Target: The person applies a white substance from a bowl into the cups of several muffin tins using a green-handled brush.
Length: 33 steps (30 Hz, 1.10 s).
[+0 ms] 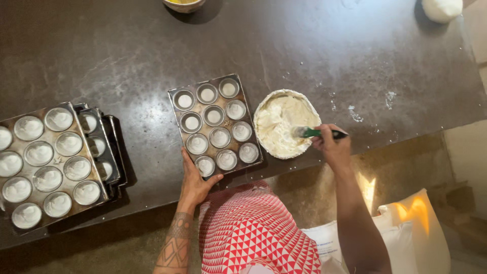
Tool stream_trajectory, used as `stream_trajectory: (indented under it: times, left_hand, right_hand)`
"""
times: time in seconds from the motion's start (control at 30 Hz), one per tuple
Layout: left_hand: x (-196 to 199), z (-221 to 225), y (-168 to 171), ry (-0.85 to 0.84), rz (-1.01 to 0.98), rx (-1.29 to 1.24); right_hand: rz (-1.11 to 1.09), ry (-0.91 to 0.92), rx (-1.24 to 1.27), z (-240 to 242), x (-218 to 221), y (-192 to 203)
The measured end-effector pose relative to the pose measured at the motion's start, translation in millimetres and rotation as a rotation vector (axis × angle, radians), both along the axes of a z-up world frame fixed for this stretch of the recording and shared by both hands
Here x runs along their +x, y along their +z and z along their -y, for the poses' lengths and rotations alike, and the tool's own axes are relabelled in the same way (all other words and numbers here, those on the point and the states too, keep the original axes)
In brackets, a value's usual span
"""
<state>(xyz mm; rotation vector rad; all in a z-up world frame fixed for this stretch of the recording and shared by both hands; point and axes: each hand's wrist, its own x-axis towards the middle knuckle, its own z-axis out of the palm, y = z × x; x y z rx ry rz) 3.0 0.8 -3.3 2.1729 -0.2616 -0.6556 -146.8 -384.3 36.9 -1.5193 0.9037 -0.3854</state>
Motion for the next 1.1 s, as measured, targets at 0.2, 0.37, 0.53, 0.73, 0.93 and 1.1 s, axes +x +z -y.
stream_trajectory:
  times: [0.2,0.37,0.53,0.73,0.93,1.1]
  left_hand:
    - [-1,0,6,0.033,-0.037,-0.027]
    - [0,1,2,0.024,0.009,-0.042]
    - [0,0,-1,0.022,-0.022,-0.023]
    - [-2,0,0,0.032,-0.020,-0.062]
    - [-3,0,-4,0.030,-0.034,-0.030]
    - [0,0,-3,0.012,-0.039,-0.039]
  right_hand:
    - [-0.092,0.024,0.025,-27,16,-15]
    - [0.102,0.330,-0.194,-59,42,70]
    - [0.259,1.033,-0.820,-97,117,115]
    - [0.139,1.455,-1.223,-120,203,75]
    - [-0.416,0.801,-0.552,-149,249,-17]
    - [0.225,0.140,0.766,-134,188,-49]
